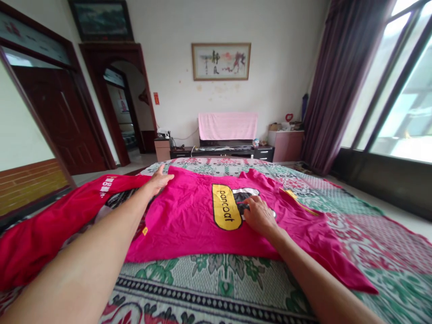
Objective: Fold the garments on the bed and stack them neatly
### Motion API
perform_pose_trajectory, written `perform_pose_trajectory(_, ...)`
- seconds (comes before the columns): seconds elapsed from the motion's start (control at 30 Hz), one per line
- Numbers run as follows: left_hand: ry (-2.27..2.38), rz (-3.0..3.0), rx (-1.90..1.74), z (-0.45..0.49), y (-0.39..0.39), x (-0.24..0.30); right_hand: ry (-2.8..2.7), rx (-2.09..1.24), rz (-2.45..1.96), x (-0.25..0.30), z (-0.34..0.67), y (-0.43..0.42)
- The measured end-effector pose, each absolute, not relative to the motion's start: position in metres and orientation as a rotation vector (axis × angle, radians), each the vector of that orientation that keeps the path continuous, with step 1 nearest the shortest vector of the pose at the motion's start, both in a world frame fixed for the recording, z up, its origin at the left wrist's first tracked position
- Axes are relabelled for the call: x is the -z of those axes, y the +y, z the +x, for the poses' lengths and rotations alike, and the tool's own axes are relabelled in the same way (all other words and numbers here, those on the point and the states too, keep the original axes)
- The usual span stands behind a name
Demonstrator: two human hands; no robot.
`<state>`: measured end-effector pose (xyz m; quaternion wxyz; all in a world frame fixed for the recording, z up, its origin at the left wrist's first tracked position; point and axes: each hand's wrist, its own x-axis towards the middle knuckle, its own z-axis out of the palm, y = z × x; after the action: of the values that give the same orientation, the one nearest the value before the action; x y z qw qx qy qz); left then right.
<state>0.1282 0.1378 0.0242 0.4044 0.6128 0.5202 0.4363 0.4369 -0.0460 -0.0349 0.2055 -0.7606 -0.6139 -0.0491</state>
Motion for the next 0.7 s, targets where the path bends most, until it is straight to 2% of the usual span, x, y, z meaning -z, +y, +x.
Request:
perform_pose_trajectory(0.27, 1.695, 1.761, -0.964, 0.091, 0.113, 0.015, -1.836, 0.104, -2.034, 0.029, 0.432, -0.046)
perform_pose_trajectory(0.5, 1.557, 2.624, -0.510, 0.063, 0.085, 0.048, -1.993, 0.064, -1.899, 0.038, 0.423, -0.047)
perform_pose_trajectory(0.7, 1.746, 2.608, -0.340, 0.065, 0.070, 0.050, -2.102, 0.015, -1.856, 0.041, 0.424, -0.051)
